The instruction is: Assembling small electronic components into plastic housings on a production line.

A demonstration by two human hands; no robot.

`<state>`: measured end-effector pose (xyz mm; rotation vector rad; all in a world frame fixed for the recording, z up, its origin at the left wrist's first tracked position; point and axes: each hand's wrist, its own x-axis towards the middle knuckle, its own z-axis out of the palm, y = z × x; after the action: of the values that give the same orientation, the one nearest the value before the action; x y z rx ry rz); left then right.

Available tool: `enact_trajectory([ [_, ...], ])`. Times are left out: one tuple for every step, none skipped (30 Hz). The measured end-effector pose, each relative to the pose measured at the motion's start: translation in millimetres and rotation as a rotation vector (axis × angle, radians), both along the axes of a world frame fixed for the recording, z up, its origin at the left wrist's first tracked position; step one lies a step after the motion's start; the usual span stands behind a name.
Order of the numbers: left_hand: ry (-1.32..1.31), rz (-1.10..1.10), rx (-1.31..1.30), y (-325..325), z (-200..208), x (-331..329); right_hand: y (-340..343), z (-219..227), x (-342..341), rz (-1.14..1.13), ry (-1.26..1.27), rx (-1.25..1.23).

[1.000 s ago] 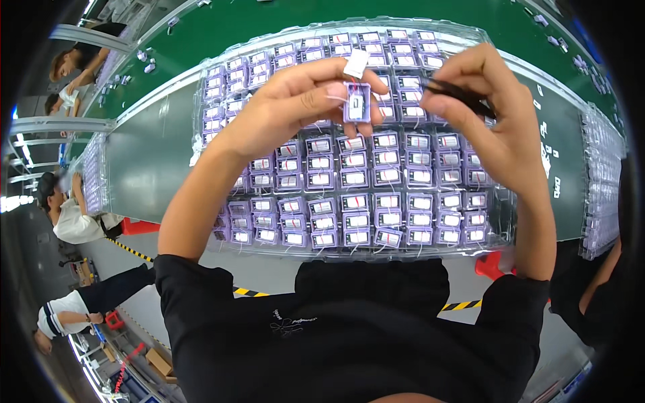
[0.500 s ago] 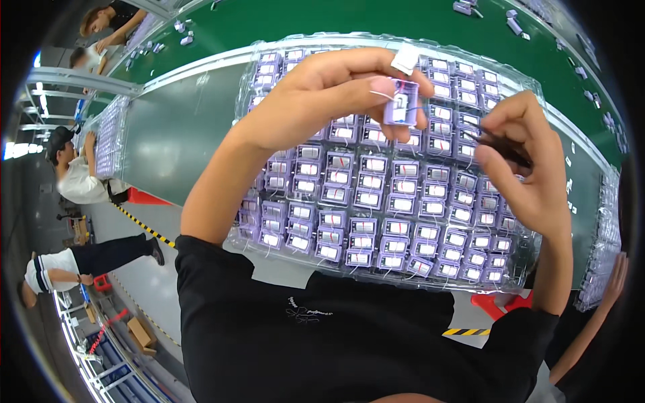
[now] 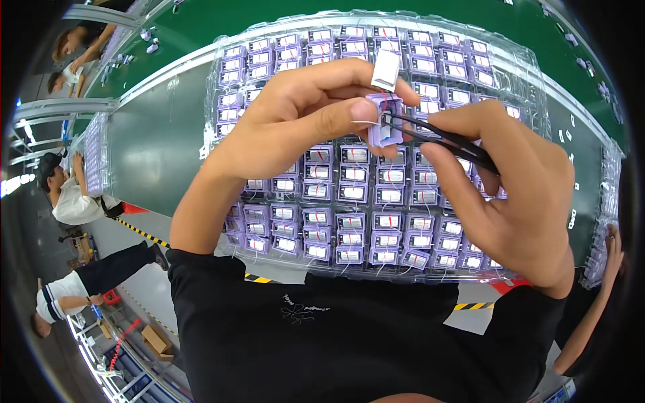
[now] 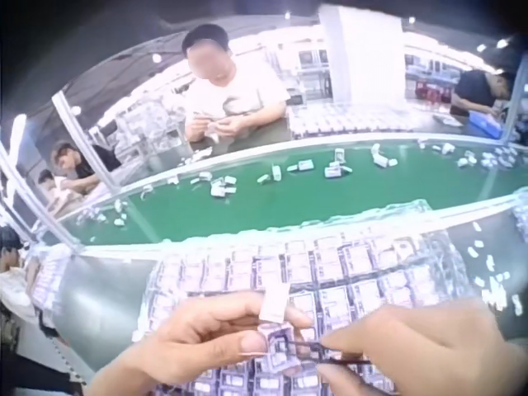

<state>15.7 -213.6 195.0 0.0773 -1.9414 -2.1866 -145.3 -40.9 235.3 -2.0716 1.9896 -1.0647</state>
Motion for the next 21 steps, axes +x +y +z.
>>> enact_trajectory([
  [-0.009,-0.001,-0.015,0,0,0,0,-3,1,-0.012,0.014,-0.015],
  [-0.014,-0.004,-0.013,-1,1,-1,0,-5,2,-0.022,0.015,-0.017],
  [-0.045,-0.032,-0.080,-4,2,-1,1,-6,2,-0.025,0.011,-0.015],
  [-0.075,-0.058,-0.149,-5,3,-1,1,-7,2,-0.027,0.023,-0.019],
  [-0.078,-0.060,-0.150,-5,3,0,2,-7,3,-0.029,0.036,-0.023],
  [-0.084,-0.047,-0.146,-5,4,1,2,-7,3,-0.030,0.035,-0.024],
  [-0.088,-0.035,-0.142,-4,3,2,3,-7,4,-0.033,0.033,-0.030],
  [-0.087,-0.037,-0.142,-3,2,2,3,-6,4,-0.036,0.033,-0.036],
  [-0.066,-0.024,-0.146,-3,1,2,3,-7,5,-0.038,0.034,-0.036],
  [-0.046,-0.010,-0.153,-2,1,2,2,-9,6,-0.029,0.009,-0.063],
  [-0.045,-0.011,-0.155,-2,2,2,1,-11,6,-0.019,-0.015,-0.091],
  [-0.058,-0.023,-0.176,-1,4,2,1,-13,5,-0.020,-0.014,-0.093],
  [-0.073,-0.032,-0.199,-1,5,3,0,-16,4,0.005,-0.002,-0.109],
  [-0.070,-0.019,-0.192,-1,4,4,-1,-17,3,0.030,0.010,-0.124],
  [-0.070,-0.017,-0.198,-1,5,4,-2,-16,3,0.031,0.010,-0.130],
  [-0.075,-0.019,-0.134,0,5,4,-1,-13,4,0.030,-0.012,-0.106],
  [-0.079,-0.021,-0.069,2,5,4,-1,-11,4,0.030,-0.034,-0.082],
  [-0.078,-0.019,-0.070,3,4,4,-1,-11,4,0.032,-0.033,-0.082],
  [-0.056,-0.016,-0.073,4,3,4,-1,-12,3,0.054,-0.033,-0.105],
  [-0.033,-0.012,-0.076,5,3,5,-1,-13,2,0.075,-0.033,-0.126],
  [-0.033,-0.011,-0.076,6,3,5,-2,-14,1,0.077,-0.033,-0.126],
])
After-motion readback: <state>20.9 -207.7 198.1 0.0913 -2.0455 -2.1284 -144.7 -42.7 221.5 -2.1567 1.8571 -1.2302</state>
